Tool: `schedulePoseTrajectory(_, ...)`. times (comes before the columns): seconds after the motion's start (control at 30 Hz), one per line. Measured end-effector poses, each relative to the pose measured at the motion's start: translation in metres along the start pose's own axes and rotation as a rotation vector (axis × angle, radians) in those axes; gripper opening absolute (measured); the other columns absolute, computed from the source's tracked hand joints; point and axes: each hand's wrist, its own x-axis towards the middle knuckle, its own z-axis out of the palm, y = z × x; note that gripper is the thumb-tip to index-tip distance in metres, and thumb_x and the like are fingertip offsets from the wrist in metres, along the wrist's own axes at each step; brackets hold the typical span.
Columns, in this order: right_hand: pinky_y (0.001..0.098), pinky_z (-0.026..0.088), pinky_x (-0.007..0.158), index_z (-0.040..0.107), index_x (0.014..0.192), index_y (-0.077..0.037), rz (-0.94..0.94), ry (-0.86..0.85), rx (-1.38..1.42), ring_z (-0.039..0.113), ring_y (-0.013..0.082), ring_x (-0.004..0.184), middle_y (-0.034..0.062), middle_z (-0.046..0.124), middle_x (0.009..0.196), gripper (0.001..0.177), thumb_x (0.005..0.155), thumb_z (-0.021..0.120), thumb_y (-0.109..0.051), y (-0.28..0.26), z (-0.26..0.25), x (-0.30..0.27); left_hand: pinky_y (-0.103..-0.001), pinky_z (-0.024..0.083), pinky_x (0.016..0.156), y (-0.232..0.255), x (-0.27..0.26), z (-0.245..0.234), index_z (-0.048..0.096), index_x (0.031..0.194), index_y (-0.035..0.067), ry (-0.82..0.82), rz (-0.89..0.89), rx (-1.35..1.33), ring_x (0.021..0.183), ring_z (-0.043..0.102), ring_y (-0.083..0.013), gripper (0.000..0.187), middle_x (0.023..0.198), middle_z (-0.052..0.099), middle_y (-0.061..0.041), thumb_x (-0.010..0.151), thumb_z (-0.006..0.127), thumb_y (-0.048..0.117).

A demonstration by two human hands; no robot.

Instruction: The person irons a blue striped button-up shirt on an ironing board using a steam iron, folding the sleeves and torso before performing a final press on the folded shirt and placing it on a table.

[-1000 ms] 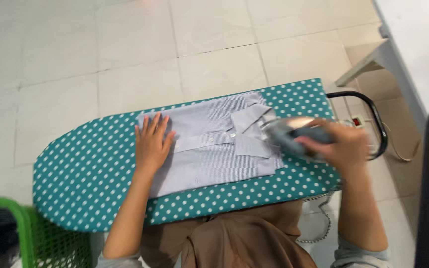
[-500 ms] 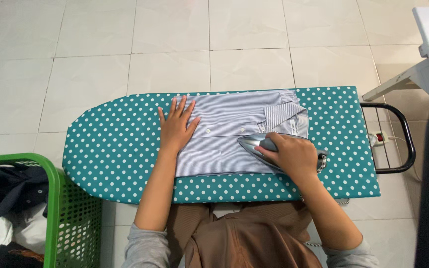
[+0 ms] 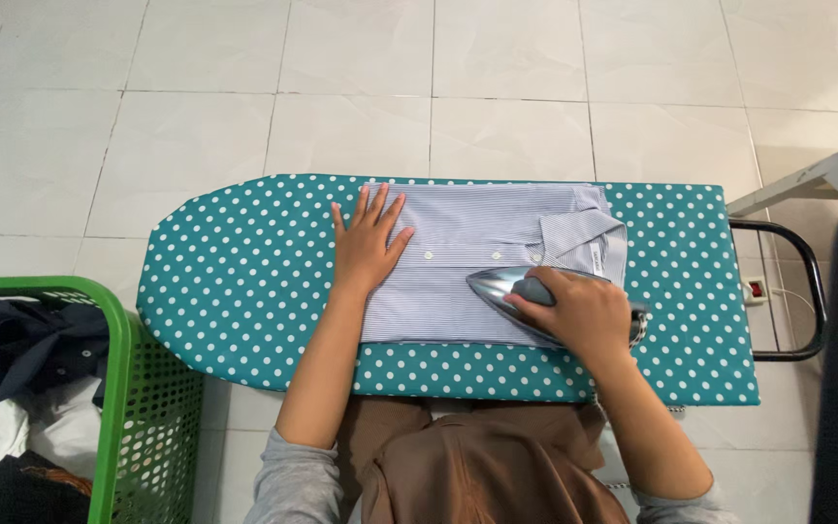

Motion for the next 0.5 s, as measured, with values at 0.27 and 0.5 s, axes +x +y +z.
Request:
schedulePoseTrajectory(0.27, 0.0393, 0.052, 0.054, 0.080, 0.090, -0.018, 0.040, -0.108, -0.062, 0.069, 0.0266, 0.058, 0.0047, 0.074, 0.070, 0.047, 0.079, 0.075, -0.064, -0.013, 0.003, 0.003, -0.068, 0.003, 0.121, 0.001, -0.001, 0.000, 0.050, 0.152, 0.030, -0.008, -0.012, -0.010, 0.155, 0.023, -0.0264, 0.060, 0.165, 0.036, 0.000, 0.100, 0.047, 0.060)
schedulePoseTrajectory(0.5, 0.0383, 0.053, 0.054, 0.082, 0.092, -0.018, 0.089, -0.180, 0.161, 0.072, 0.0279, 0.061, 0.0083, 0.074, 0.071, 0.047, 0.068, 0.079, -0.059, -0.020, -0.032, 0.019, -0.068, 0.004, 0.125, -0.029, 0.003, -0.012, 0.065, 0.140, 0.027, 0.081, -0.052, -0.245, 0.153, 0.035, -0.0291, 0.043, 0.161, 0.046, -0.002, 0.103, 0.055, 0.047)
